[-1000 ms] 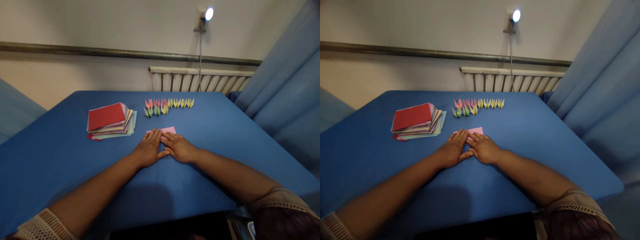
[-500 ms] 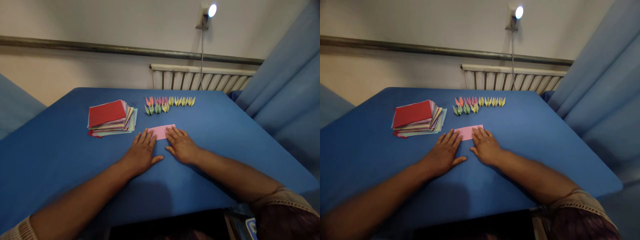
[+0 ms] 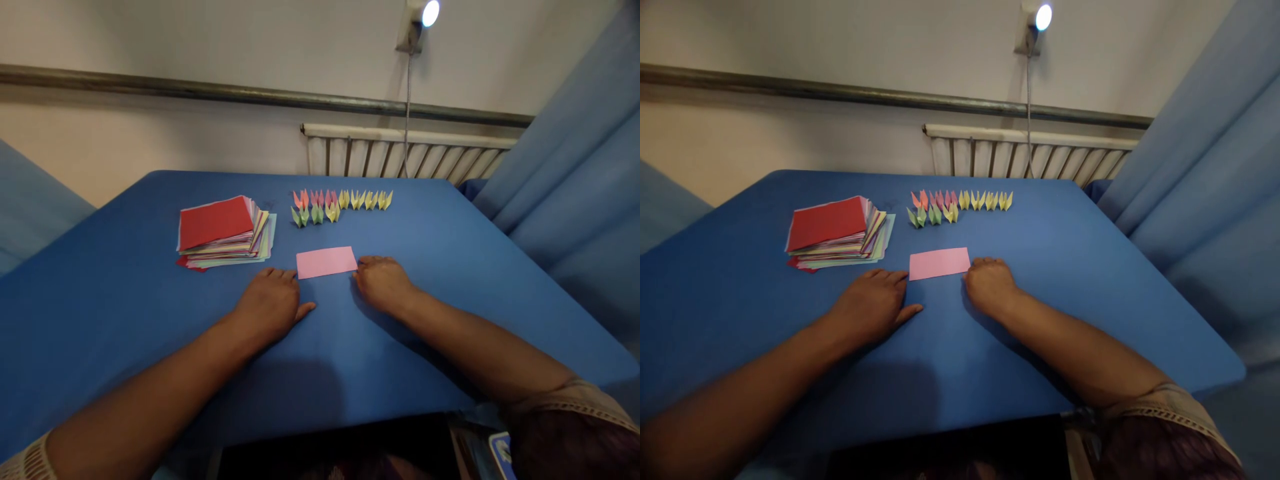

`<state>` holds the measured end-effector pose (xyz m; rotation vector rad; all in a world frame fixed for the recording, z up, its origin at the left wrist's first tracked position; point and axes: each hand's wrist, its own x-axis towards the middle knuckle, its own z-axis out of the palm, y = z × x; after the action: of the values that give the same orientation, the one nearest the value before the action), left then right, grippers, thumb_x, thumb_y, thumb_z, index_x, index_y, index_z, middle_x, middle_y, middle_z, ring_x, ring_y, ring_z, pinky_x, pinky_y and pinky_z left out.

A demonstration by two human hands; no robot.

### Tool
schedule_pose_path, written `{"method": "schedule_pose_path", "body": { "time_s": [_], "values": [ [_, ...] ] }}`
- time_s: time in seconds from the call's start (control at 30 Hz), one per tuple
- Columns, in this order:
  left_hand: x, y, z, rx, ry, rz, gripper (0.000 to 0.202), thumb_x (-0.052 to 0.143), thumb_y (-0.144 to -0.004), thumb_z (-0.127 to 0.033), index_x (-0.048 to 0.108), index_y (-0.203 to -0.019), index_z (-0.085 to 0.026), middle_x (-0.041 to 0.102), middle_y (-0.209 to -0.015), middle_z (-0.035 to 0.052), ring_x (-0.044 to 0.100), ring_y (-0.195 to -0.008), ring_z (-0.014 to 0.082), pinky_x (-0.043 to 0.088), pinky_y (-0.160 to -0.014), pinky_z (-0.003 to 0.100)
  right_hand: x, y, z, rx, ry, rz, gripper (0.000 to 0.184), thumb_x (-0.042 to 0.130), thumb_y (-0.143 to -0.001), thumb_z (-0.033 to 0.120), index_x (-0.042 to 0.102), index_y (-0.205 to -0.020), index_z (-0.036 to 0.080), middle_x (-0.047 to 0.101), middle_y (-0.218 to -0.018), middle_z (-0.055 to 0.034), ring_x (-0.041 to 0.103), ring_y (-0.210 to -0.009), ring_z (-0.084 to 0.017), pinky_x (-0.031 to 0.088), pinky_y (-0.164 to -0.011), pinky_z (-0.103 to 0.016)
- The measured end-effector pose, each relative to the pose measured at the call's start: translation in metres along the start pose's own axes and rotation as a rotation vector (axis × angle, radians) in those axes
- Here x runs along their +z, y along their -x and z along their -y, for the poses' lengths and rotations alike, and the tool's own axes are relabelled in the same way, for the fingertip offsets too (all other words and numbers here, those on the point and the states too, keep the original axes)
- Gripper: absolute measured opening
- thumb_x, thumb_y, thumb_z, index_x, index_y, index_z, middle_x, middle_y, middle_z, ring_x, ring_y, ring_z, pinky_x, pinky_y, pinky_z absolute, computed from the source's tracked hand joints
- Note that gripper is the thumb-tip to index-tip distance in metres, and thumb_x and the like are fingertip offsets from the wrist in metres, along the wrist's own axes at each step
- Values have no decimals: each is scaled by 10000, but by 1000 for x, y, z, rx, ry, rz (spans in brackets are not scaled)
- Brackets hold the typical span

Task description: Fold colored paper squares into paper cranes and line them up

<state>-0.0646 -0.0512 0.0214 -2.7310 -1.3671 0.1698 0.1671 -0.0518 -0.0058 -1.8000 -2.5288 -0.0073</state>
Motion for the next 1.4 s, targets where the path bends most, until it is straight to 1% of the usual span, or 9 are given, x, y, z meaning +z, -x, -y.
{"method": "schedule_pose_path", "body": {
  "time_s": [0.07,0.17,0.3,0.43,0.73,0.97,1.1,1.3,1.4],
  "values": [
    [0,-4,5,-42,48,-31,454,494,-861,-515,685,-934,-109,679,-1043,191,618,-955,334,410,-875,449,5,-7,-7,80,-7,-51,359,374,-950,294,669,-974,91,662,-986,-199,617,-885,-308,443,-768,-428],
    [10,-18,13,-92,202,-172,378,449,-895,-451,656,-967,-143,678,-962,143,609,-935,302,438,-838,426,18,-24,-19,110,-144,-162,389,448,-928,416,614,-1104,112,639,-1075,-172,575,-1008,-294,432,-857,-401],
    [34,-44,20,-71,338,-355,477,531,-854,-433,536,-1222,-131,556,-1284,147,494,-1192,291,368,-1025,423,35,-45,-29,116,-319,-170,599,558,-847,528,484,-1304,148,543,-1308,-144,483,-1184,-296,378,-967,-431],
    [50,-55,23,-99,351,-274,616,534,-839,-497,451,-1329,-133,522,-1338,153,438,-1263,320,335,-1058,463,38,-54,-32,82,-352,-130,725,635,-770,563,433,-1361,194,512,-1346,-125,443,-1228,-305,348,-992,-457],
    [47,-50,27,-89,420,-266,599,559,-820,-462,459,-1323,-154,541,-1328,145,472,-1245,300,336,-1064,452,13,-78,-29,106,-346,72,492,787,-630,467,625,-997,181,611,-988,-87,562,-950,-237,425,-840,-340],
    [47,-50,28,-100,520,-290,700,595,-783,-447,427,-1358,-83,509,-1364,186,477,-1252,308,345,-1066,449,23,-53,-18,145,-540,-73,453,767,-665,333,574,-1041,170,608,-1005,-58,565,-869,-173,439,-770,-293],
    [47,-50,30,-131,554,-283,744,614,-768,-448,386,-1392,-113,495,-1381,176,468,-1268,311,364,-1054,450,22,-46,-18,127,-647,-74,658,774,-661,296,490,-1241,172,632,-1034,-55,582,-849,-158,443,-776,-286],
    [46,-50,32,-176,666,-298,848,687,-708,-416,332,-1421,-124,501,-1375,180,481,-1257,320,373,-1055,470,25,-54,-21,50,-561,-82,342,761,-654,321,646,-943,179,607,-914,-32,542,-812,-162,426,-754,-290],
    [44,-50,34,-229,846,-343,926,711,-694,-385,248,-1455,-129,472,-1404,188,469,-1278,294,360,-1071,458,33,-59,-21,71,-779,-137,246,727,-661,281,613,-851,173,573,-818,11,506,-704,-121,416,-671,-253]
  ]
}}
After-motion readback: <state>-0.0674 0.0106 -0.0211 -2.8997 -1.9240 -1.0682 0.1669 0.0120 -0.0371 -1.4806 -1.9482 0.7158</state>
